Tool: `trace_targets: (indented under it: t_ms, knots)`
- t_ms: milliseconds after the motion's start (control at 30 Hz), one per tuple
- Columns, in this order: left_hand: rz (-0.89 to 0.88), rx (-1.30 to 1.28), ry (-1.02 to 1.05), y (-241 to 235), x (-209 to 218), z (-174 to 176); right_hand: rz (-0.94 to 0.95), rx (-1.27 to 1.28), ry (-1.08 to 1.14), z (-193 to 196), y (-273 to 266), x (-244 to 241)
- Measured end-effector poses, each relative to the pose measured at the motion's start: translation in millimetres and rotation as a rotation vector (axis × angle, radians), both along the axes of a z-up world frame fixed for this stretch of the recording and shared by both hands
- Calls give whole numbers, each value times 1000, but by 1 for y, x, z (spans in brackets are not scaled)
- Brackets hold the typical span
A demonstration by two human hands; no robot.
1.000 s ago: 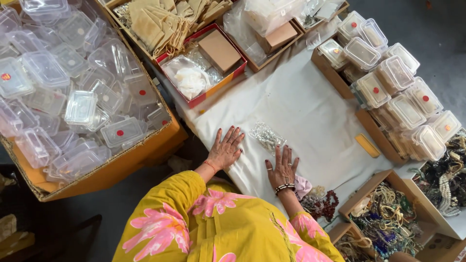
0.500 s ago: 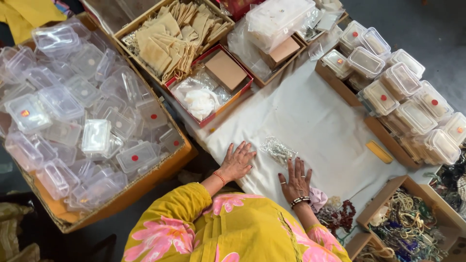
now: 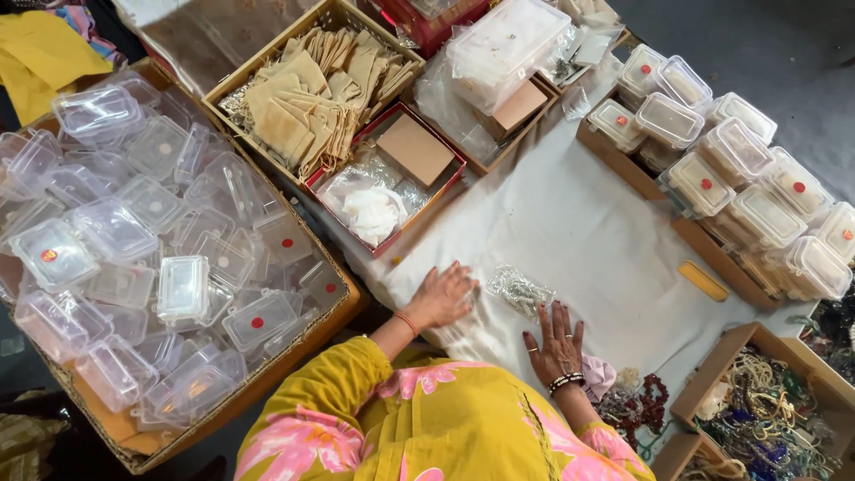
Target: The person removes a necklace from a plastic container, wipes it with a cloth, and places it into a small plastic bag. They then place a pendant into the bag, seal it, and put the bag into a plastic container.
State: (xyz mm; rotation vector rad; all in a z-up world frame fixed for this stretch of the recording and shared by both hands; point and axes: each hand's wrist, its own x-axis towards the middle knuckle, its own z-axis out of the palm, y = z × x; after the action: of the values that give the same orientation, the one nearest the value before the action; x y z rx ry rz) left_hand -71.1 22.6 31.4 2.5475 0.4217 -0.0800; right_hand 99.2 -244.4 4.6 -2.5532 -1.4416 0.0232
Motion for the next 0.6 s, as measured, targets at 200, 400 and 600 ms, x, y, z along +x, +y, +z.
trace_targets:
  t_ms: [200,400,600]
  knots:
    - [-25,384,-191,-35,-24,-44,-10,12,10,-2,-1,-1]
    - [8,389,-188,-36,-23,-34,-5,24,31,1,-1,-2]
    - [26,385,-208,-38,-23,-24,-8,3,56,6,-1,0]
